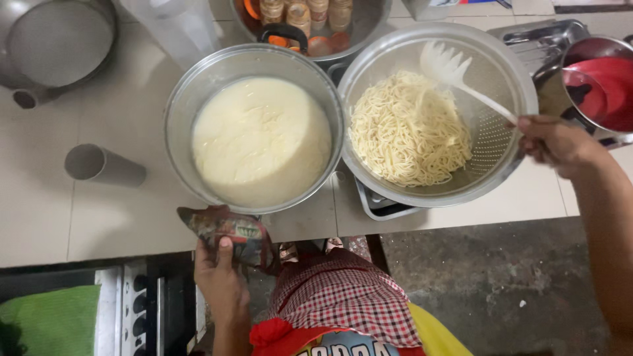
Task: The person transfers noodles from a pot of liquid into a metal colander using a slotted spoon, handling one scoop at a time.
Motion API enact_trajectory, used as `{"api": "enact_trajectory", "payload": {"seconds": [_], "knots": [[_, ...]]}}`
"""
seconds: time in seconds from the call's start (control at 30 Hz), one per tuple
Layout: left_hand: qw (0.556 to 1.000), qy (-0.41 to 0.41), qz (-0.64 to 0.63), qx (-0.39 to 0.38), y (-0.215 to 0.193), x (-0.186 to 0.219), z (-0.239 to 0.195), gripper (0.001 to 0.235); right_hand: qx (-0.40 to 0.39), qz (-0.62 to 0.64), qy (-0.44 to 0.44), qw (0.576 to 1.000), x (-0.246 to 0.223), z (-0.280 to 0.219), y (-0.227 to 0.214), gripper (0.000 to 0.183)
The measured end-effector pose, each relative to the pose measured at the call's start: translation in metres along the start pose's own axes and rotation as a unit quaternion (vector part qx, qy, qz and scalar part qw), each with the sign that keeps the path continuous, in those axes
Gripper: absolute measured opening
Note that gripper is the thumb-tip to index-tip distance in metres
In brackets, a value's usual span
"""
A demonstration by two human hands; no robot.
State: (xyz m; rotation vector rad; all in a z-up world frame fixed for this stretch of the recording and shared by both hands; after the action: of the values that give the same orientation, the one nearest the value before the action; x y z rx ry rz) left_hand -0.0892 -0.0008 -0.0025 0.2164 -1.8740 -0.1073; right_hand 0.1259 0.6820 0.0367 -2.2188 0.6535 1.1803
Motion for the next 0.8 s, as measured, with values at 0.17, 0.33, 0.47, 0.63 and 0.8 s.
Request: {"api": "enact_trajectory", "payload": {"seconds": [0.17, 0.33, 0.47, 0.63, 0.8], "knots": [[0.999, -0.006, 0.018, 0.026, -0.004, -0.004, 0.001, 0.048, -0.089, 0.127, 0.062, 0.986, 0.005, -0.016, 0.040, 0.035], [0.999, 0.026, 0.027, 0.017, -0.008, -0.010, 0.007, 0.052, 0.097, -0.103, -0.108, 0.984, -0.061, -0.054, 0.020, 0.030], [0.999, 0.021, 0.034, 0.023, -0.008, -0.011, 0.005, 0.053, 0.042, -0.057, -0.159, 0.985, -0.106, -0.079, 0.069, 0.031], [0.999, 0.023, 0.027, 0.030, -0.006, -0.009, 0.004, 0.051, 0.042, -0.490, -0.522, 0.697, -0.180, -0.122, 0.233, 0.016], [0.999, 0.009, -0.025, 0.037, -0.003, -0.019, 0.005, 0.052, 0.080, -0.657, -0.630, 0.406, -0.165, -0.108, 0.404, 0.029]]}}
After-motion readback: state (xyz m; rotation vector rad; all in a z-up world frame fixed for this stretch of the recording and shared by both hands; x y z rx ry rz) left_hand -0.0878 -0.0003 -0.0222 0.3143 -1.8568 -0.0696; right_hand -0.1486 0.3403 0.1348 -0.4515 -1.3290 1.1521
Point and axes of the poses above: each hand's wrist, its own z-axis towards the middle knuckle, its own y-axis out of the palm, x = y × z, the point moved 10 cm from there along z, towards the middle knuckle, and after that the axes turned 14 degrees about z, right-handed, at the moved point
